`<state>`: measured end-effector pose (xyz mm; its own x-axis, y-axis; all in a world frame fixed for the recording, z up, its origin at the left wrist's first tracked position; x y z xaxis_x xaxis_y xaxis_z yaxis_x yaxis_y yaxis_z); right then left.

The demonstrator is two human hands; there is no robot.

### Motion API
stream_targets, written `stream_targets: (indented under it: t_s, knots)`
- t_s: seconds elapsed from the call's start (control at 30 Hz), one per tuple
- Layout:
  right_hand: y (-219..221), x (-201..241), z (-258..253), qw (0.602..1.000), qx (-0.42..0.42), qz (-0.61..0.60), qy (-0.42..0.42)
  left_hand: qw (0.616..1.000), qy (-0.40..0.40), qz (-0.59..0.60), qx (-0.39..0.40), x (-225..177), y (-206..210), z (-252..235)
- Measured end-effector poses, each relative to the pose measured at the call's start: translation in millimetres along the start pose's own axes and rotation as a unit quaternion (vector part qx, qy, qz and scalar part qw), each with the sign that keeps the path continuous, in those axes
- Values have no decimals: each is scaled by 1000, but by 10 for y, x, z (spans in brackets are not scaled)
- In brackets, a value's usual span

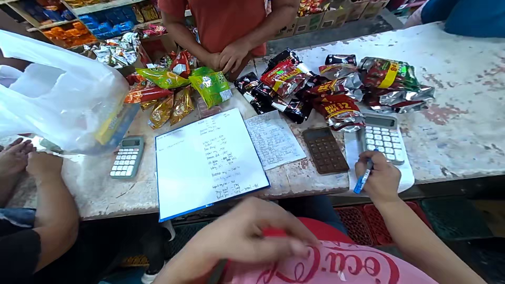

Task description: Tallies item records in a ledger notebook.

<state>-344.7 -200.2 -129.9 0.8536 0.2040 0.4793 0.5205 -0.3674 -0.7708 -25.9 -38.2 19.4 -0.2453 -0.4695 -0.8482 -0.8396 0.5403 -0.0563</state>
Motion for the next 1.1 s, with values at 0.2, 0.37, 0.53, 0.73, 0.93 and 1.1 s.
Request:
stream_targets:
  t_s: [0.2, 0.37, 0.53, 0.73, 0.93, 1.1]
  knots:
    - [19, -51, -5, 1000, 23, 0, 22, 847, -189, -337, -365, 118, -1029, 1173]
    - [10, -31, -9, 999, 28, 8, 20, 644, -350, -520, -439, 13, -1353, 1943]
    - [-1, -22, -8, 999, 34, 17, 18, 557, -444, -573, -406, 37, -1405, 2309]
    - [-2, 13, -14, 999, 28, 19, 18, 571, -519, -470, -429, 29, -1298, 2165]
    - [-4, 13, -14, 999, 27, 25, 17, 578, -505, -470, -436, 144, -1461, 2486]
    - [3, -6, -15, 999, 26, 30, 17, 583, -499, -411, -491, 82, -1405, 2399]
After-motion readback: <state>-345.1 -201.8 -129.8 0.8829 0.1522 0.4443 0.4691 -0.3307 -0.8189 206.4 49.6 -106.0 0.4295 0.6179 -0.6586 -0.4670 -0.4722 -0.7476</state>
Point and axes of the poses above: each hand's wrist, its own z-axis away from the middle knuckle, its own y-axis out of the palm, x = y × z, the point moved 5 cm from there along -z, towards the middle knuckle, and after that the axes turned 9 degrees about y, right-handed, at the moved point
